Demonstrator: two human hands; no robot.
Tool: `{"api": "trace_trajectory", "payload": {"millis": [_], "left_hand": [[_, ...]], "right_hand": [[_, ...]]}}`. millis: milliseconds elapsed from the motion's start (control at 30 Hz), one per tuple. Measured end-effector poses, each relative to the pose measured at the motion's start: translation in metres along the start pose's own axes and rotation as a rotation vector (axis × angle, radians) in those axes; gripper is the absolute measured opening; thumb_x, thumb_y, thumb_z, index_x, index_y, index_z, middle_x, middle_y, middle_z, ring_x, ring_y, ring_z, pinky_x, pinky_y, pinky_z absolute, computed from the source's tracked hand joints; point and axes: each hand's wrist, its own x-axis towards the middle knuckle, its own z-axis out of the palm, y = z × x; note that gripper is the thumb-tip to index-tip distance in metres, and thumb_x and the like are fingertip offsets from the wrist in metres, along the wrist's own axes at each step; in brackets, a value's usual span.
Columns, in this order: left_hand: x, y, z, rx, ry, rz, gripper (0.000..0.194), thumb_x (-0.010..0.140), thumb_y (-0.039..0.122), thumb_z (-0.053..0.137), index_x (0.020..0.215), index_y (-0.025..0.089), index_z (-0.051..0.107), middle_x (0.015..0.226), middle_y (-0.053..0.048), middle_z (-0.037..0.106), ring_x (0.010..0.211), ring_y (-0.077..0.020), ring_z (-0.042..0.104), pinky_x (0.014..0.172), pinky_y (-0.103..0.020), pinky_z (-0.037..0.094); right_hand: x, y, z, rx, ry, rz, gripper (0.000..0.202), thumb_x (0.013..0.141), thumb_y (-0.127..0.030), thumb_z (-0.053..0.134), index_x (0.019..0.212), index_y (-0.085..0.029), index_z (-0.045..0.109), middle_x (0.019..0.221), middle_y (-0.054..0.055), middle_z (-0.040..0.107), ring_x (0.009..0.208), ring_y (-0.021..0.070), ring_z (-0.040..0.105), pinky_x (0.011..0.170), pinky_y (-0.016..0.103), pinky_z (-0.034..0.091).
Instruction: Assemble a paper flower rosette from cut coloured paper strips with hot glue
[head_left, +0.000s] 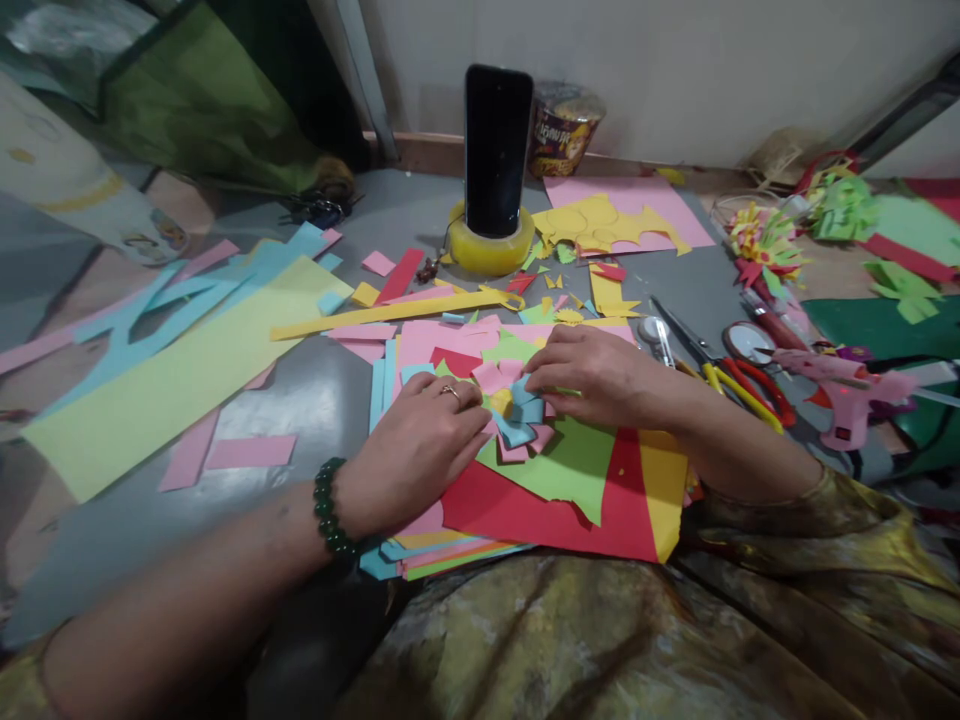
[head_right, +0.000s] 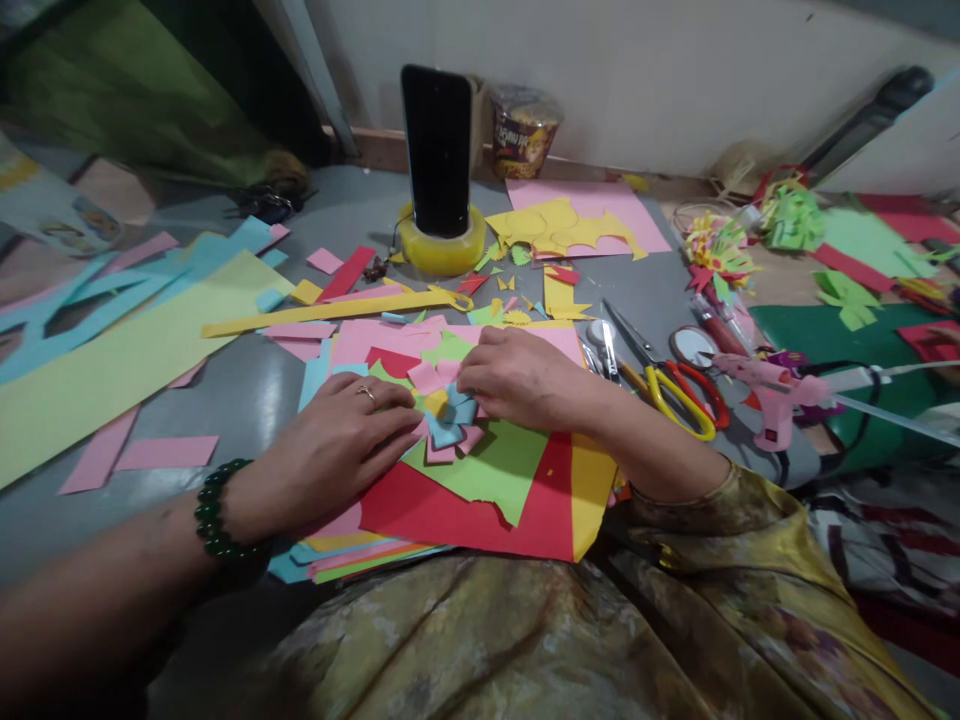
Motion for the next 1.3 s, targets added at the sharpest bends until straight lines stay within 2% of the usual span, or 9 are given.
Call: {"api": "trace_trajectory", "payload": {"millis": [400, 533, 600, 767, 867, 1033, 1200, 1300], "left_hand": [[0.000, 0.001, -0.001, 0.003, 0.001, 0.000, 0.035, 0.103, 0.024, 0.039, 0.088, 0.018, 0.070, 0.097, -0.008, 0.071, 0.086, -0.0228, 0.064, 0.081, -0.040, 0.041], [0.000, 0.001, -0.001, 0.005, 0.002, 0.002, 0.034, 0.102, 0.023, 0.040, 0.088, 0.017, 0.070, 0.097, -0.008, 0.071, 0.086, -0.0236, 0.064, 0.081, -0.041, 0.041], [0.000, 0.001, -0.001, 0.010, -0.005, -0.004, 0.034, 0.103, 0.024, 0.039, 0.088, 0.018, 0.070, 0.096, -0.008, 0.071, 0.085, -0.0225, 0.063, 0.081, -0.040, 0.041], [0.000, 0.000, -0.001, 0.011, -0.005, -0.006, 0.034, 0.102, 0.024, 0.040, 0.087, 0.018, 0.069, 0.096, -0.007, 0.071, 0.085, -0.0221, 0.063, 0.080, -0.040, 0.041], [0.000, 0.001, -0.001, 0.012, 0.001, -0.004, 0.034, 0.103, 0.024, 0.040, 0.088, 0.018, 0.070, 0.095, -0.007, 0.071, 0.085, -0.0226, 0.063, 0.081, -0.040, 0.041], [0.000, 0.001, -0.001, 0.016, -0.011, -0.013, 0.033, 0.102, 0.024, 0.040, 0.090, 0.017, 0.070, 0.095, -0.008, 0.071, 0.086, -0.0237, 0.064, 0.081, -0.041, 0.042], [0.001, 0.001, -0.002, 0.021, -0.025, -0.012, 0.032, 0.102, 0.024, 0.041, 0.089, 0.018, 0.070, 0.098, -0.008, 0.071, 0.087, -0.0236, 0.064, 0.080, -0.041, 0.042], [0.001, 0.001, -0.001, 0.032, -0.016, -0.008, 0.030, 0.101, 0.024, 0.043, 0.089, 0.018, 0.070, 0.097, -0.008, 0.071, 0.086, -0.0229, 0.064, 0.081, -0.040, 0.042]], "right_hand": [[0.002, 0.000, 0.001, -0.063, -0.008, -0.038, 0.021, 0.093, -0.014, 0.053, 0.093, -0.016, 0.073, 0.101, 0.011, 0.076, 0.085, 0.0232, 0.058, 0.081, 0.038, 0.047], [-0.004, -0.001, -0.005, -0.004, 0.063, -0.016, 0.020, 0.090, -0.014, 0.055, 0.100, -0.017, 0.072, 0.107, 0.013, 0.073, 0.092, 0.0238, 0.061, 0.083, 0.039, 0.050], [-0.009, 0.001, -0.009, 0.030, 0.128, 0.020, 0.027, 0.087, -0.010, 0.053, 0.105, -0.018, 0.071, 0.110, 0.013, 0.070, 0.097, 0.0234, 0.061, 0.084, 0.038, 0.051], [-0.012, 0.007, -0.013, -0.050, 0.164, 0.012, 0.039, 0.083, -0.001, 0.047, 0.101, -0.022, 0.074, 0.105, 0.011, 0.068, 0.099, 0.0248, 0.059, 0.083, 0.042, 0.052], [-0.006, 0.005, -0.006, -0.133, 0.138, -0.033, 0.035, 0.087, -0.004, 0.048, 0.099, -0.021, 0.076, 0.111, 0.013, 0.067, 0.101, 0.0270, 0.055, 0.085, 0.045, 0.051], [0.004, 0.000, 0.006, -0.206, 0.078, -0.073, 0.025, 0.090, -0.010, 0.054, 0.094, -0.021, 0.077, 0.109, 0.013, 0.067, 0.097, 0.0261, 0.053, 0.079, 0.039, 0.049], [0.006, -0.002, 0.013, -0.224, 0.069, -0.098, 0.015, 0.091, -0.019, 0.060, 0.090, -0.019, 0.075, 0.107, 0.013, 0.068, 0.095, 0.0259, 0.053, 0.078, 0.038, 0.048], [0.005, -0.002, 0.013, -0.198, 0.098, -0.108, 0.017, 0.091, -0.016, 0.058, 0.088, -0.018, 0.074, 0.106, 0.014, 0.068, 0.095, 0.0256, 0.053, 0.079, 0.037, 0.049]]}}
